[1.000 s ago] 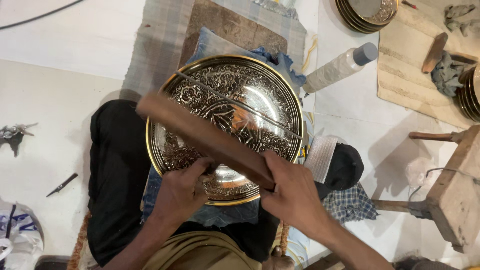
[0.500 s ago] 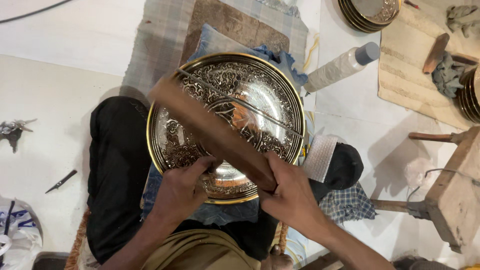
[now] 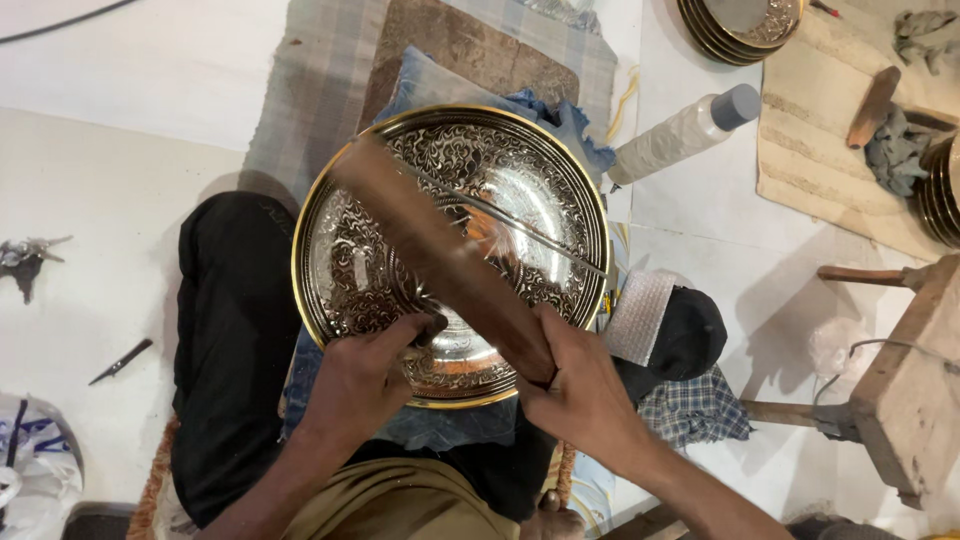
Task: The person sits on the floor and uses a wooden mallet to strike a metal chisel, engraving a decorative pattern onto a brass plate. The plate is held steady on a cushioned surface while the person repeatedly hammers the chisel to create the design.
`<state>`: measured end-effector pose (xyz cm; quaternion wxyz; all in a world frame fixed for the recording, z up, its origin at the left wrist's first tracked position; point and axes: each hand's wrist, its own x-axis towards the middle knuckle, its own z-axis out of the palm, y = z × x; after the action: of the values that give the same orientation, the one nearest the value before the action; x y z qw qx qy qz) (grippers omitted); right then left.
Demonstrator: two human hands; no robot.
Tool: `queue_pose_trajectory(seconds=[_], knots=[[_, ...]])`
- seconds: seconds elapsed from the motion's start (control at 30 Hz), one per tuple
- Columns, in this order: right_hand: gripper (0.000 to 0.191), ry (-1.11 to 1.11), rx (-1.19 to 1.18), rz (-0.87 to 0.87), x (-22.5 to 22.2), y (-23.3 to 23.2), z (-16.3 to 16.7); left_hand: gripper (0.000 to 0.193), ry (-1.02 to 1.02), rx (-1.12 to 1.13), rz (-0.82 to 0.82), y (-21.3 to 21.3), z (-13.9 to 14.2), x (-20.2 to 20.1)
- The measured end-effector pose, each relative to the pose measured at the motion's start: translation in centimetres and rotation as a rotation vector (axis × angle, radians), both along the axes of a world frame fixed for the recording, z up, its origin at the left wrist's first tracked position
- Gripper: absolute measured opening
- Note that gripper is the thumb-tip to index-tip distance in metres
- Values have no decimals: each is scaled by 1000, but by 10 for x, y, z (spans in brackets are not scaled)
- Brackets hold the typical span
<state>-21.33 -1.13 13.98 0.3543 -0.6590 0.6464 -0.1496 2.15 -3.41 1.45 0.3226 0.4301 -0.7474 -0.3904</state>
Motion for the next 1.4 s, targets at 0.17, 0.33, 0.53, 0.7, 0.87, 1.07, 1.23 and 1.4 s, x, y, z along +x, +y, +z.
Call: queue_pose_trajectory(seconds=[0.17, 0.33, 0.53, 0.7, 0.87, 1.07, 1.23, 1.4], knots=[[39, -123, -31, -72, -2, 1, -4, 69, -116, 100, 1, -1, 2, 1], [43, 28, 22, -26, -3, 2, -7, 72, -10, 41, -24, -4, 1, 1], [43, 61, -10, -22, 0, 5, -8, 66, -52, 45, -21, -2, -2, 1], [41, 211, -6, 69, -5, 7, -10, 61, -12, -17, -16, -2, 0, 2], [44, -2, 67, -113, -5, 4, -22, 56, 74, 128, 35, -8, 4, -1], [39, -134, -84, -180, 1, -1, -15, 58, -11, 180, 69, -7, 11, -2], [35, 178, 17, 20, -6, -8, 1, 60, -38, 116, 67, -7, 9, -4], [39, 11, -125, -56, -6, -12, 8, 55, -34, 83, 90, -5, 8, -5]])
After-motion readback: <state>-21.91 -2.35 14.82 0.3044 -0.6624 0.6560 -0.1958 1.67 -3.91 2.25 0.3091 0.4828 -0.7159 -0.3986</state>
